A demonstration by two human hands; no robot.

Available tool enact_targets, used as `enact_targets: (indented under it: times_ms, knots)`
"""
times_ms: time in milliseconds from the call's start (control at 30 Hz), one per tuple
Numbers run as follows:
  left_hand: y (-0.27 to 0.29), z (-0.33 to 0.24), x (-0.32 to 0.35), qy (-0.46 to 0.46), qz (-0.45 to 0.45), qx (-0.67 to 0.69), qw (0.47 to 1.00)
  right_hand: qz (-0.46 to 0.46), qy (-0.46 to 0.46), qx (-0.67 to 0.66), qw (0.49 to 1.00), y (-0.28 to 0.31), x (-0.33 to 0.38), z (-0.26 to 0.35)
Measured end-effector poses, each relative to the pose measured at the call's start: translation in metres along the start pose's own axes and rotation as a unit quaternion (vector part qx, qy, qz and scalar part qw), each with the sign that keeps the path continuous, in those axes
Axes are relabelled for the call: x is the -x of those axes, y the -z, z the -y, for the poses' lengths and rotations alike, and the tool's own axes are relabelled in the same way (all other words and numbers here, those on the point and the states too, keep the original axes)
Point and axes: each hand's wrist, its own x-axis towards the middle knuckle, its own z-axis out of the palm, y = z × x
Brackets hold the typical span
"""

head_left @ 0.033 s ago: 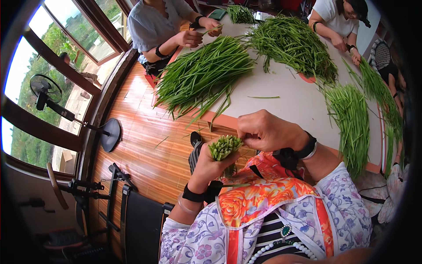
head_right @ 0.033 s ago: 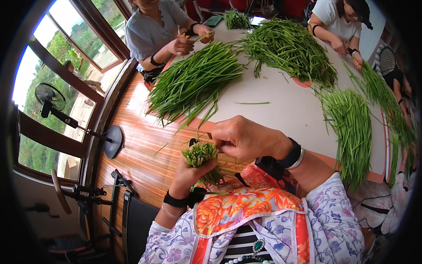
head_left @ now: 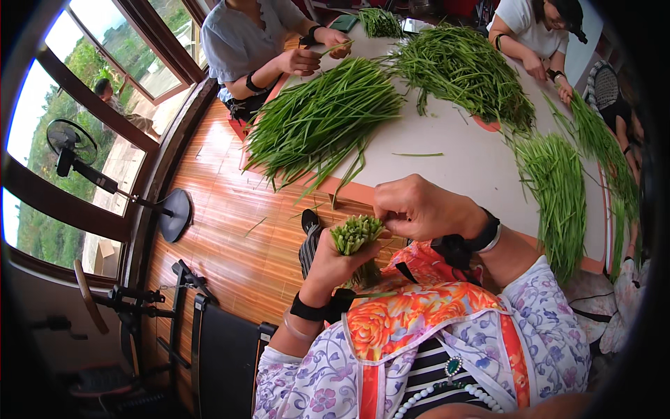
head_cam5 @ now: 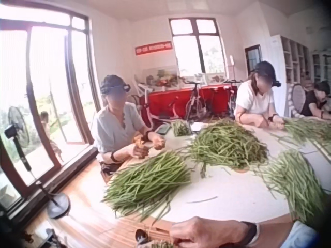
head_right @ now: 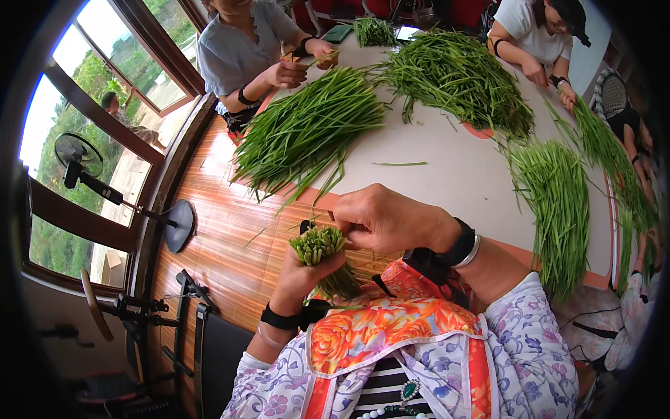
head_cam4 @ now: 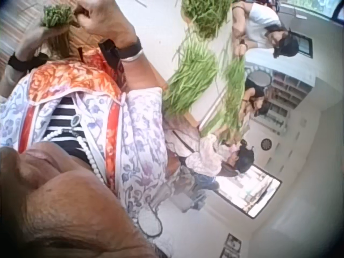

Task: The person sorts through a pile of chives by hand, picking out individual blades and placing them into a bundle. After finishing the bundle, the person stands up, walks across the room, and picks up a small brown purse from a piece of exercise equipment.

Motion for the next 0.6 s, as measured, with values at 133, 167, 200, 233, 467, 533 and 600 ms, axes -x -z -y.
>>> enact_targets:
  times_ms: [133,167,200,233,467,533,600]
  knots:
    - [0.001,0.015,-0.004,0.064,-0.043,0.107,0.991,0.004,-0.020,-0.032,0.999,0.000,-0.003,-0.015]
    - [-0.001,0.009,-0.006,0.063,-0.068,0.116,0.989,-0.004,-0.026,-0.026,0.999,0.005,-0.005,-0.023]
    - [0.001,0.010,-0.008,0.065,-0.067,0.118,0.989,-0.015,-0.034,-0.018,0.999,0.011,-0.007,-0.032]
    - [0.005,0.013,-0.008,0.053,-0.070,0.122,0.989,-0.056,-0.013,0.019,0.998,0.018,-0.005,-0.055]
    - [0.012,0.020,-0.009,0.066,-0.086,0.120,0.987,-0.199,-0.231,0.273,0.912,0.080,0.000,-0.160]
    - [0.012,0.022,-0.010,0.066,-0.093,0.113,0.987,-0.169,-0.240,0.307,0.905,0.071,-0.003,-0.170]
    - [0.016,0.024,-0.011,0.060,-0.105,0.108,0.987,-0.137,-0.247,0.343,0.896,0.067,-0.001,-0.178]
